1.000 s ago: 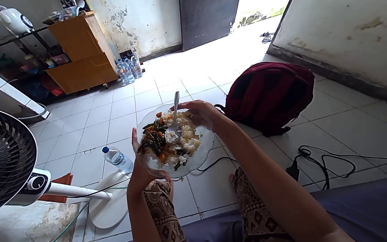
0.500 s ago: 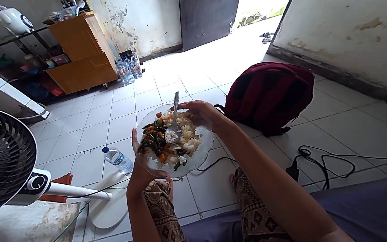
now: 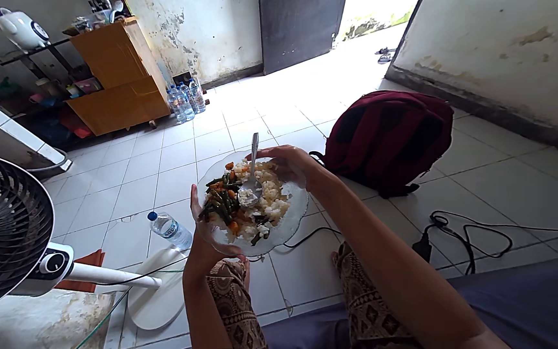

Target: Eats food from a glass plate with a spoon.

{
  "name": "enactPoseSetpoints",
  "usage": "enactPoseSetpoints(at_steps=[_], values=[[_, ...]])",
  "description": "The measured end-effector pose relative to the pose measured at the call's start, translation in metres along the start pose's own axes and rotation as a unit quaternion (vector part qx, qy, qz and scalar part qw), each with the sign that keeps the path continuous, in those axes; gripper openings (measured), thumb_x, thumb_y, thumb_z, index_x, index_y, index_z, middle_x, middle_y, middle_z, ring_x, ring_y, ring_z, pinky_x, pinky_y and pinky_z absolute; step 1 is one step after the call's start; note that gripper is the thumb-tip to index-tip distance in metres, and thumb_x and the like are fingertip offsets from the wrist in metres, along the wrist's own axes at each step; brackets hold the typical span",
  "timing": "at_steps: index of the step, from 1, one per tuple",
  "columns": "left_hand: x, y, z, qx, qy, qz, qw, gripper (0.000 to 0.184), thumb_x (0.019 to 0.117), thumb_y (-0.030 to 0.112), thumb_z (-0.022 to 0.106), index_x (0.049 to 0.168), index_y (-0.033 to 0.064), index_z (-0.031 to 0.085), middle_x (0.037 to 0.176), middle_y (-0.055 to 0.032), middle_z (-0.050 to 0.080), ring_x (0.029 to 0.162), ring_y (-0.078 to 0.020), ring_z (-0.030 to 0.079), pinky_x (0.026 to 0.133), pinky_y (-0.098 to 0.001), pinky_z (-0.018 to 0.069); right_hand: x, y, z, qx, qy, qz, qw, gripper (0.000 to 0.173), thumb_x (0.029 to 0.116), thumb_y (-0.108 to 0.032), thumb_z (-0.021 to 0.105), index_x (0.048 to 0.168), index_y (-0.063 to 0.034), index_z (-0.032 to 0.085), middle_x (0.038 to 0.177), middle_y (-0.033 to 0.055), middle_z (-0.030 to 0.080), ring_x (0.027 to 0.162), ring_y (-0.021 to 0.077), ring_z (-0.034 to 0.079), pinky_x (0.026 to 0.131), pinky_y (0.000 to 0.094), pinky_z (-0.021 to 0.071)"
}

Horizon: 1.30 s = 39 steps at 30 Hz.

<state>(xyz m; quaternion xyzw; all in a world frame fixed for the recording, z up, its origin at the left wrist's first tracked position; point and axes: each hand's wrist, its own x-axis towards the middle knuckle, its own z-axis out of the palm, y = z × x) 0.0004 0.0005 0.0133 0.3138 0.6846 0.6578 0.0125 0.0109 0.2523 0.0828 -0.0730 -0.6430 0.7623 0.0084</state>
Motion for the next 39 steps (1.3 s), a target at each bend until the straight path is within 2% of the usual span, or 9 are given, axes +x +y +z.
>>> enactPoseSetpoints(at_steps=[5, 8, 11, 15, 22, 28, 33, 36, 39], values=[[0.0, 0.0, 0.0, 0.0, -0.004, 0.003, 1.0, 0.16, 0.0449, 0.052, 0.092, 0.154, -0.0127, -0.004, 0.154, -0.0191, 0.035, 0.133, 0.0052, 0.042, 0.108, -0.0127, 0.0367, 0.0, 0.001, -0.001, 0.005, -0.006, 0.001, 1.0, 0.041, 0.1097, -0.017, 0.032, 0.112, -0.0036, 0.07, 0.066, -0.0049, 0.06, 0.053, -0.0017, 0.052, 0.053, 0.014, 0.0445], [0.002, -0.001, -0.001, -0.001, -0.012, 0.016, 1.0, 0.161, 0.0474, 0.058, 0.092, 0.153, -0.0142, -0.006, 0.155, -0.02, 0.032, 0.134, 0.0052, 0.041, 0.109, -0.0132, 0.0368, 0.005, 0.007, -0.002, 0.015, -0.005, -0.004, 1.0, 0.04, 0.1086, -0.018, 0.033, 0.11, -0.0032, 0.071, 0.061, -0.005, 0.058, 0.046, -0.0028, 0.047, 0.045, 0.0123, 0.0388], [0.001, -0.001, 0.0, 0.002, 0.001, 0.004, 1.0, 0.161, 0.0447, 0.059, 0.091, 0.155, -0.0113, -0.002, 0.155, -0.0168, 0.034, 0.133, 0.006, 0.041, 0.109, -0.0128, 0.0364, 0.006, 0.008, -0.002, 0.015, -0.007, -0.002, 1.0, 0.041, 0.1088, -0.018, 0.032, 0.11, -0.0034, 0.071, 0.062, -0.0047, 0.058, 0.047, -0.0019, 0.048, 0.046, 0.0132, 0.0398], [0.003, -0.008, -0.002, -0.018, -0.012, 0.023, 1.0, 0.164, 0.0459, 0.063, 0.091, 0.154, -0.0117, -0.007, 0.154, -0.0168, 0.035, 0.133, 0.0055, 0.044, 0.109, -0.0146, 0.0394, 0.006, 0.008, -0.002, 0.008, -0.01, -0.005, 1.0, 0.041, 0.1086, -0.019, 0.032, 0.108, -0.0053, 0.071, 0.064, -0.0045, 0.06, 0.05, -0.0014, 0.05, 0.048, 0.0141, 0.0422], [0.0, -0.003, -0.002, -0.012, -0.007, 0.01, 1.0, 0.162, 0.0475, 0.06, 0.091, 0.153, -0.0125, -0.007, 0.154, -0.0172, 0.035, 0.133, 0.0064, 0.043, 0.109, -0.013, 0.0376, 0.006, 0.009, -0.002, 0.001, -0.001, 0.002, 1.0, 0.041, 0.1081, -0.019, 0.033, 0.11, -0.0054, 0.071, 0.064, -0.0043, 0.059, 0.05, -0.0011, 0.049, 0.048, 0.0146, 0.0417], [-0.002, 0.003, -0.002, -0.001, 0.004, -0.035, 0.999, 0.156, 0.0411, 0.039, 0.093, 0.156, -0.0082, -0.001, 0.15, -0.0146, 0.04, 0.127, 0.0065, 0.047, 0.104, -0.0116, 0.0395, 0.006, 0.009, -0.002, 0.006, 0.002, 0.009, 1.0, 0.04, 0.1086, -0.019, 0.032, 0.112, -0.0046, 0.07, 0.066, -0.0033, 0.06, 0.052, -0.0003, 0.052, 0.051, 0.0152, 0.0444], [-0.002, 0.002, -0.003, -0.005, 0.004, -0.033, 0.999, 0.157, 0.0418, 0.041, 0.094, 0.156, -0.0081, -0.002, 0.15, -0.0134, 0.041, 0.128, 0.0065, 0.047, 0.105, -0.0117, 0.0394, 0.005, 0.007, 0.0, 0.009, 0.004, 0.02, 1.0, 0.039, 0.1089, -0.021, 0.035, 0.11, -0.0057, 0.071, 0.062, -0.005, 0.057, 0.05, -0.0009, 0.051, 0.05, 0.0147, 0.0432], [-0.003, -0.002, -0.004, -0.009, 0.002, -0.011, 1.0, 0.159, 0.0457, 0.054, 0.092, 0.155, -0.0099, -0.003, 0.152, -0.0145, 0.039, 0.131, 0.0057, 0.045, 0.107, -0.0133, 0.0386, 0.006, 0.007, 0.001, 0.016, 0.003, 0.017, 1.0, 0.039, 0.1089, -0.02, 0.034, 0.109, -0.0054, 0.071, 0.063, -0.0048, 0.058, 0.05, -0.0008, 0.051, 0.049, 0.0142, 0.0433], [-0.004, 0.0, -0.003, -0.013, 0.011, -0.032, 0.999, 0.156, 0.042, 0.046, 0.094, 0.157, -0.0066, 0.002, 0.147, -0.0099, 0.045, 0.126, 0.0066, 0.049, 0.104, -0.0125, 0.041, 0.007, 0.008, 0.0, 0.017, -0.002, 0.011, 1.0, 0.04, 0.1082, -0.019, 0.033, 0.108, -0.0057, 0.071, 0.065, -0.0044, 0.059, 0.052, -0.0003, 0.052, 0.051, 0.0149, 0.045]])
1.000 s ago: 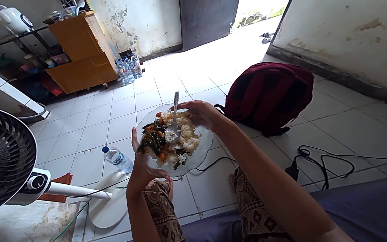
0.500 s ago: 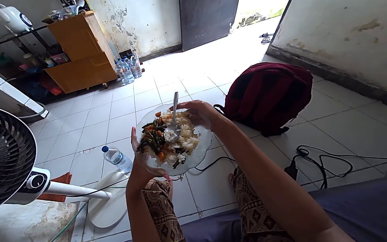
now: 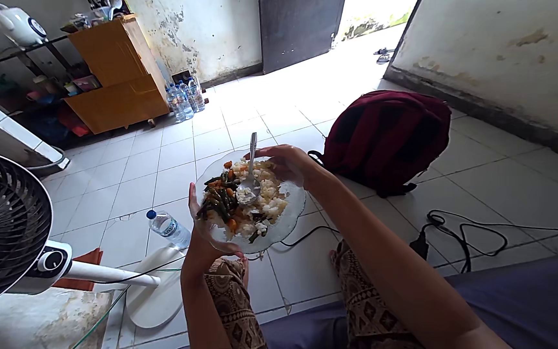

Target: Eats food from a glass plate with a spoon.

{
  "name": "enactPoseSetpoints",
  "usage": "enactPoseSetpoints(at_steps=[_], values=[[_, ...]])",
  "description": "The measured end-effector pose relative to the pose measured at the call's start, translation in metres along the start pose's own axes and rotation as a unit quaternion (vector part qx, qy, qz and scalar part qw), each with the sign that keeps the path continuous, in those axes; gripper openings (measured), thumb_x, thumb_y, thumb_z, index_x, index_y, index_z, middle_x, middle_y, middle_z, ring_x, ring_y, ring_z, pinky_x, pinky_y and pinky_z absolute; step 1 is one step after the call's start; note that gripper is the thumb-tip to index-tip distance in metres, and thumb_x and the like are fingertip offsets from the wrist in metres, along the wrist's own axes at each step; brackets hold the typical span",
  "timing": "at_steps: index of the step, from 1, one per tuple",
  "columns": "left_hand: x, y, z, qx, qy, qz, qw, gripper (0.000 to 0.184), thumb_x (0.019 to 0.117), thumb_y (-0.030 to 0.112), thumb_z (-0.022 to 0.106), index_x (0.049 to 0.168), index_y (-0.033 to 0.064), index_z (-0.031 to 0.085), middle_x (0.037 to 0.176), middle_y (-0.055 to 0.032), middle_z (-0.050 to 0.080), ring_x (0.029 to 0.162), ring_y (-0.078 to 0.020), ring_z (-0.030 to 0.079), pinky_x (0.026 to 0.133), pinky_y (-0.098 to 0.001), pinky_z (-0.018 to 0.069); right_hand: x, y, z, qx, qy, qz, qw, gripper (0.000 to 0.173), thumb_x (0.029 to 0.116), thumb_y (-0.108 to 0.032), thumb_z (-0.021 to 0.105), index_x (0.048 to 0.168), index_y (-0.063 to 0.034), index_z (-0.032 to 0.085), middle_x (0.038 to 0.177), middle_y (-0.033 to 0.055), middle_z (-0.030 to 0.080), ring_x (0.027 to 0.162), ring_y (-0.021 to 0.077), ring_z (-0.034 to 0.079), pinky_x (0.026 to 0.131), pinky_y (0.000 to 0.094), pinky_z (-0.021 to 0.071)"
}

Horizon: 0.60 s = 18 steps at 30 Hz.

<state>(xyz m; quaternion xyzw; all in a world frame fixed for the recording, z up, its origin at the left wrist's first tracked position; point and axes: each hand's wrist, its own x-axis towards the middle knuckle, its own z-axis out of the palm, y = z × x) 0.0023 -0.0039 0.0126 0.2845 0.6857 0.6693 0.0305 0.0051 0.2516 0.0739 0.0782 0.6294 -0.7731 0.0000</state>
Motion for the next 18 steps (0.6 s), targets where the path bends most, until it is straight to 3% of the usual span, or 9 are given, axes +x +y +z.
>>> enactPoseSetpoints(at_steps=[7, 18], values=[[0.0014, 0.0016, 0.0002, -0.003, -0.013, 0.007, 1.0, 0.157, 0.0414, 0.038, 0.094, 0.156, -0.0083, -0.003, 0.149, -0.0121, 0.042, 0.127, 0.0066, 0.048, 0.105, -0.0119, 0.0403, -0.0008, -0.0012, 0.0007, -0.005, 0.003, -0.006, 1.0, 0.039, 0.109, -0.018, 0.034, 0.109, -0.005, 0.071, 0.065, -0.0046, 0.059, 0.05, -0.0014, 0.049, 0.048, 0.0138, 0.0419], [0.0022, 0.0011, 0.0016, 0.012, -0.009, 0.01, 1.0, 0.159, 0.0411, 0.047, 0.093, 0.156, -0.0082, -0.002, 0.151, -0.0142, 0.04, 0.128, 0.0062, 0.047, 0.105, -0.0124, 0.0401, 0.0001, -0.0002, -0.0016, -0.002, -0.011, -0.016, 1.0, 0.04, 0.1088, -0.018, 0.034, 0.108, -0.0041, 0.071, 0.063, -0.0057, 0.057, 0.044, -0.0037, 0.042, 0.041, 0.0117, 0.0334]])
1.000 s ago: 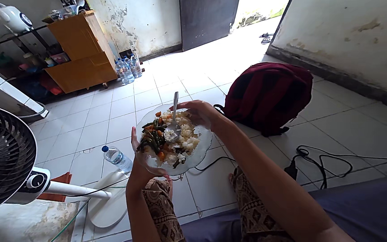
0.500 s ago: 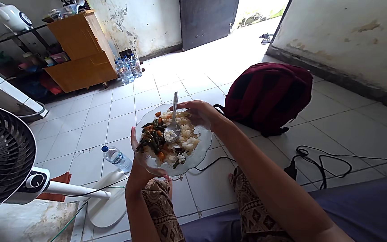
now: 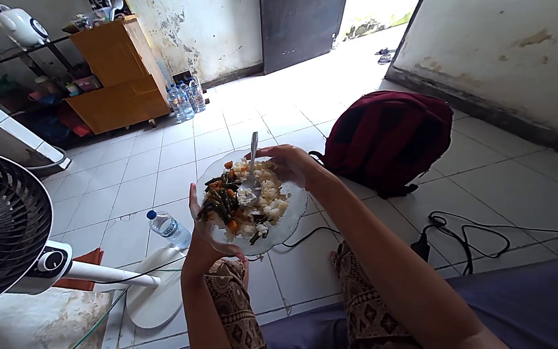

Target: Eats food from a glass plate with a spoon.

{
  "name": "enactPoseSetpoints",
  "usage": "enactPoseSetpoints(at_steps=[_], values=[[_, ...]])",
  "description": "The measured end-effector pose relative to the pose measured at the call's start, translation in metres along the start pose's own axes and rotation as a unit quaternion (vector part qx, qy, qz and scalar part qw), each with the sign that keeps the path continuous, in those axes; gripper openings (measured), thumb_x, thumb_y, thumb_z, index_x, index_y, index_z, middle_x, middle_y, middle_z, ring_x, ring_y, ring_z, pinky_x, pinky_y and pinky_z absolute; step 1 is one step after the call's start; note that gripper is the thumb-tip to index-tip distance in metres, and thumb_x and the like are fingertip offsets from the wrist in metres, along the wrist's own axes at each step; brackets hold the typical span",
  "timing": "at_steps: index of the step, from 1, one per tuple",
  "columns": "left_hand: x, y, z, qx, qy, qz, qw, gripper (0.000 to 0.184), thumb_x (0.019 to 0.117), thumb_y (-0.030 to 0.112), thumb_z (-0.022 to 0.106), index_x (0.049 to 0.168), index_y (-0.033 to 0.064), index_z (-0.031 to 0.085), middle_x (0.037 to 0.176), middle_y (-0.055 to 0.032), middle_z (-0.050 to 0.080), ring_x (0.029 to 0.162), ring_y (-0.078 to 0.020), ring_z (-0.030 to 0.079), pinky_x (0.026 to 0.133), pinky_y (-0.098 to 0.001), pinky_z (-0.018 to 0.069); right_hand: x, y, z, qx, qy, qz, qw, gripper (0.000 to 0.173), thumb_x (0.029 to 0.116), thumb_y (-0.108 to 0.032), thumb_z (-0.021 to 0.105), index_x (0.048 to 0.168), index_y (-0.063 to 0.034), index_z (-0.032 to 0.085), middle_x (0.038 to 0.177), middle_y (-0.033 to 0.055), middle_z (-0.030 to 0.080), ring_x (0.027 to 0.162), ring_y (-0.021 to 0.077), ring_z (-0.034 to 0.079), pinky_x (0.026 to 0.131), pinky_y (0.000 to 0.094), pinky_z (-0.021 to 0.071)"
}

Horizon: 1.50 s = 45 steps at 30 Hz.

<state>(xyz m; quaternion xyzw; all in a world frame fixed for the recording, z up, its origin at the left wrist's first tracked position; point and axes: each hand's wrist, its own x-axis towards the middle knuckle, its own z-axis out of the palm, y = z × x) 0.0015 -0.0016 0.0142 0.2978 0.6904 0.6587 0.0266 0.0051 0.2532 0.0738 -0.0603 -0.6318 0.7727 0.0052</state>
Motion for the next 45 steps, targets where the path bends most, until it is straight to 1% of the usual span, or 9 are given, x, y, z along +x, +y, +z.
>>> enactPoseSetpoints(at_steps=[9, 12, 17, 23, 26, 30, 38, 42, 45], values=[[0.001, -0.003, 0.0, 0.003, 0.001, 0.013, 1.0, 0.16, 0.0413, 0.049, 0.093, 0.156, -0.01, -0.002, 0.153, -0.0165, 0.037, 0.13, 0.0058, 0.045, 0.106, -0.0127, 0.0387, -0.003, -0.002, 0.0, -0.004, -0.001, 0.001, 1.0, 0.04, 0.1093, -0.019, 0.033, 0.11, -0.0043, 0.071, 0.065, -0.0053, 0.058, 0.047, -0.0034, 0.045, 0.044, 0.0119, 0.0365], [0.003, -0.008, -0.001, -0.005, -0.015, 0.04, 0.999, 0.162, 0.0458, 0.058, 0.092, 0.155, -0.0104, -0.006, 0.156, -0.0187, 0.031, 0.133, 0.0057, 0.042, 0.109, -0.014, 0.0378, -0.001, -0.001, 0.0, 0.002, 0.003, -0.003, 1.0, 0.04, 0.1089, -0.018, 0.034, 0.109, -0.0035, 0.071, 0.062, -0.0053, 0.057, 0.045, -0.0035, 0.043, 0.042, 0.0116, 0.0351], [0.001, -0.002, 0.0, -0.003, 0.002, 0.007, 1.0, 0.16, 0.041, 0.048, 0.093, 0.155, -0.0099, -0.003, 0.152, -0.0158, 0.038, 0.13, 0.0055, 0.046, 0.106, -0.0125, 0.0392, -0.003, -0.003, 0.001, 0.0, 0.003, 0.0, 1.0, 0.04, 0.1087, -0.016, 0.033, 0.111, -0.0031, 0.07, 0.064, -0.0054, 0.058, 0.045, -0.0039, 0.043, 0.042, 0.0113, 0.0344], [0.0, -0.002, 0.0, -0.007, -0.003, 0.009, 1.0, 0.16, 0.0414, 0.049, 0.093, 0.155, -0.0095, -0.003, 0.15, -0.0138, 0.041, 0.128, 0.0061, 0.047, 0.106, -0.013, 0.0403, -0.006, -0.007, 0.003, -0.013, 0.011, 0.005, 1.0, 0.041, 0.1096, -0.016, 0.031, 0.114, -0.0033, 0.07, 0.069, -0.0045, 0.061, 0.055, -0.0017, 0.051, 0.054, 0.0138, 0.0438], [0.003, -0.004, -0.002, -0.009, -0.016, 0.034, 0.999, 0.161, 0.0464, 0.055, 0.092, 0.154, -0.0124, -0.007, 0.155, -0.0196, 0.032, 0.134, 0.0045, 0.042, 0.109, -0.0138, 0.0374, -0.006, -0.006, 0.003, -0.019, 0.011, 0.002, 1.0, 0.04, 0.1097, -0.016, 0.031, 0.114, -0.0039, 0.069, 0.075, -0.0032, 0.063, 0.06, -0.0006, 0.055, 0.059, 0.0155, 0.0465], [0.003, -0.011, -0.003, -0.014, -0.02, 0.042, 0.999, 0.163, 0.0462, 0.059, 0.092, 0.155, -0.0085, -0.007, 0.156, -0.0163, 0.034, 0.133, 0.0049, 0.044, 0.109, -0.0156, 0.0391, -0.005, -0.006, 0.004, -0.017, 0.016, 0.001, 1.0, 0.04, 0.1093, -0.016, 0.032, 0.113, -0.0036, 0.07, 0.07, -0.0046, 0.06, 0.055, -0.002, 0.05, 0.053, 0.0136, 0.0425], [0.003, -0.002, -0.001, -0.003, -0.01, 0.038, 0.999, 0.161, 0.0458, 0.055, 0.092, 0.154, -0.0133, -0.006, 0.155, -0.0204, 0.032, 0.134, 0.0047, 0.041, 0.109, -0.013, 0.0365, -0.002, -0.002, 0.002, -0.015, 0.013, 0.004, 1.0, 0.039, 0.109, -0.017, 0.033, 0.111, -0.0041, 0.07, 0.068, -0.0042, 0.06, 0.052, -0.0019, 0.049, 0.05, 0.0132, 0.0411], [0.004, -0.003, -0.001, 0.001, -0.013, 0.036, 0.999, 0.162, 0.0463, 0.058, 0.092, 0.154, -0.0134, -0.006, 0.156, -0.0209, 0.031, 0.135, 0.004, 0.041, 0.109, -0.0136, 0.0361, -0.002, -0.002, 0.0, -0.015, 0.007, 0.008, 1.0, 0.038, 0.1088, -0.019, 0.035, 0.11, -0.0052, 0.071, 0.074, -0.0029, 0.065, 0.058, -0.0004, 0.055, 0.055, 0.0151, 0.046], [0.004, -0.004, -0.002, -0.002, -0.016, 0.043, 0.999, 0.162, 0.0468, 0.058, 0.091, 0.153, -0.0136, -0.006, 0.155, -0.0207, 0.032, 0.135, 0.004, 0.041, 0.109, -0.0136, 0.0369, -0.003, -0.005, 0.002, -0.015, 0.013, 0.011, 1.0, 0.038, 0.1097, -0.019, 0.035, 0.11, -0.0047, 0.07, 0.068, -0.0041, 0.06, 0.054, -0.0012, 0.052, 0.052, 0.014, 0.0436]])
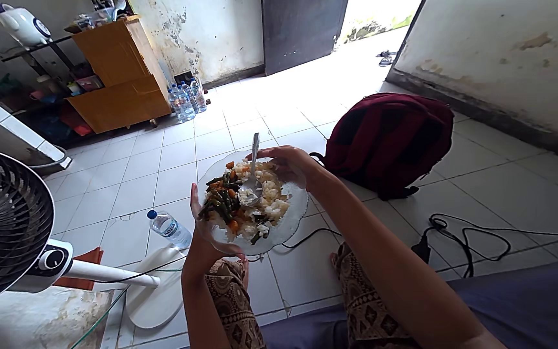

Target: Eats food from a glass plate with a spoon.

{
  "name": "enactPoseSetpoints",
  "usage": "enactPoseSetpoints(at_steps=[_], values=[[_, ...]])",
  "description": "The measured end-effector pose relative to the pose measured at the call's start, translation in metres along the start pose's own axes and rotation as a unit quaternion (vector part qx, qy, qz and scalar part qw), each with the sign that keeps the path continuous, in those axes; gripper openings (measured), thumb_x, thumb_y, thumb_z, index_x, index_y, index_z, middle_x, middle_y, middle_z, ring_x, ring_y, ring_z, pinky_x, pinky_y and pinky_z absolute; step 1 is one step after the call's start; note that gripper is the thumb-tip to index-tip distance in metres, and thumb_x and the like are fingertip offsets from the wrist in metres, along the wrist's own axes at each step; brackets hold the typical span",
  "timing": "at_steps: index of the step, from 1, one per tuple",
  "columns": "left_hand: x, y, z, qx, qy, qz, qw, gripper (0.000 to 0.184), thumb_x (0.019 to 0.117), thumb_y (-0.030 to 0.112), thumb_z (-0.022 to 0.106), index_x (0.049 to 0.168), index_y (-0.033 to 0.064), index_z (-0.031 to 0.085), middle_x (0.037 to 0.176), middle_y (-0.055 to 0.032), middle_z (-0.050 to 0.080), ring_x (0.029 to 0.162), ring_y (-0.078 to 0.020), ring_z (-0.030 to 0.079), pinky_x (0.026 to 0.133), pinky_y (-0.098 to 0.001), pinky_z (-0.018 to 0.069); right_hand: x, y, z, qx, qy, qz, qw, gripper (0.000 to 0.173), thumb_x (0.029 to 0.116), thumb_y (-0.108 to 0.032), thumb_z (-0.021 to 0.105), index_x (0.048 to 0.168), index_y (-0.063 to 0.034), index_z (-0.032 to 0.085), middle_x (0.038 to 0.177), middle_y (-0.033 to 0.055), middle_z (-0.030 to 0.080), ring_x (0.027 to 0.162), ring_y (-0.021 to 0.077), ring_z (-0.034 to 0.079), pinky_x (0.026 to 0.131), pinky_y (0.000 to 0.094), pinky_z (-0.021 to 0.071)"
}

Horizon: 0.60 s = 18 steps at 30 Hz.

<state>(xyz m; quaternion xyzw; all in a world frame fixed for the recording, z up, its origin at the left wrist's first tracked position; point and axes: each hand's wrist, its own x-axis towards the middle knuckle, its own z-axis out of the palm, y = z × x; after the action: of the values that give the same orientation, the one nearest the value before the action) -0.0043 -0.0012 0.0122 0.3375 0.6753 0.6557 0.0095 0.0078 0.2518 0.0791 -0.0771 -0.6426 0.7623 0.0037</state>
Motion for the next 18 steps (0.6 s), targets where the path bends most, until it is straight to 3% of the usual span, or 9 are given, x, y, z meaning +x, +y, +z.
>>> enactPoseSetpoints(at_steps=[4, 7, 11, 15, 18], values=[[-0.0013, 0.0012, 0.0006, 0.006, 0.002, -0.006, 1.0, 0.161, 0.0466, 0.058, 0.091, 0.154, -0.0132, -0.006, 0.155, -0.0207, 0.031, 0.135, 0.0047, 0.04, 0.109, -0.0129, 0.0365, -0.0023, -0.0022, 0.0006, 0.0, -0.004, -0.006, 1.0, 0.039, 0.1095, -0.017, 0.033, 0.11, -0.0044, 0.071, 0.074, -0.0036, 0.065, 0.058, -0.0016, 0.055, 0.055, 0.0138, 0.0453], [-0.0016, 0.0014, 0.0008, 0.011, 0.006, -0.01, 1.0, 0.161, 0.0465, 0.058, 0.091, 0.154, -0.0134, -0.005, 0.156, -0.0218, 0.03, 0.136, 0.0039, 0.04, 0.109, -0.0133, 0.0361, -0.0017, -0.0012, 0.0009, 0.004, 0.0, -0.009, 1.0, 0.039, 0.1097, -0.017, 0.034, 0.11, -0.0037, 0.071, 0.069, -0.0043, 0.062, 0.053, -0.0025, 0.051, 0.051, 0.0127, 0.0424], [-0.0019, 0.0001, 0.0006, 0.0, 0.005, -0.008, 1.0, 0.162, 0.0468, 0.061, 0.091, 0.154, -0.0127, -0.006, 0.154, -0.0177, 0.035, 0.133, 0.0053, 0.043, 0.109, -0.0137, 0.038, -0.0028, -0.0012, 0.0, 0.002, -0.009, -0.009, 1.0, 0.04, 0.1099, -0.017, 0.032, 0.113, -0.0039, 0.07, 0.075, -0.0031, 0.064, 0.058, -0.0012, 0.055, 0.056, 0.0143, 0.0457], [-0.0026, -0.0039, -0.0005, -0.012, 0.003, -0.013, 1.0, 0.163, 0.0451, 0.06, 0.092, 0.155, -0.0101, -0.006, 0.153, -0.0163, 0.036, 0.132, 0.0056, 0.044, 0.108, -0.0139, 0.0388, 0.0004, 0.0022, -0.0004, 0.007, -0.004, -0.006, 1.0, 0.04, 0.1093, -0.017, 0.033, 0.111, -0.0043, 0.071, 0.067, -0.0046, 0.06, 0.052, -0.0019, 0.05, 0.05, 0.0133, 0.0417], [-0.0038, -0.0002, 0.0001, -0.013, 0.01, -0.032, 0.999, 0.16, 0.0429, 0.051, 0.094, 0.156, -0.0089, -0.004, 0.151, -0.0137, 0.04, 0.128, 0.0065, 0.047, 0.106, -0.0127, 0.0403, -0.0015, -0.0008, 0.0007, 0.006, -0.002, -0.003, 1.0, 0.04, 0.1097, -0.017, 0.033, 0.111, -0.0045, 0.07, 0.067, -0.0048, 0.059, 0.051, -0.0023, 0.049, 0.05, 0.013, 0.0407]])
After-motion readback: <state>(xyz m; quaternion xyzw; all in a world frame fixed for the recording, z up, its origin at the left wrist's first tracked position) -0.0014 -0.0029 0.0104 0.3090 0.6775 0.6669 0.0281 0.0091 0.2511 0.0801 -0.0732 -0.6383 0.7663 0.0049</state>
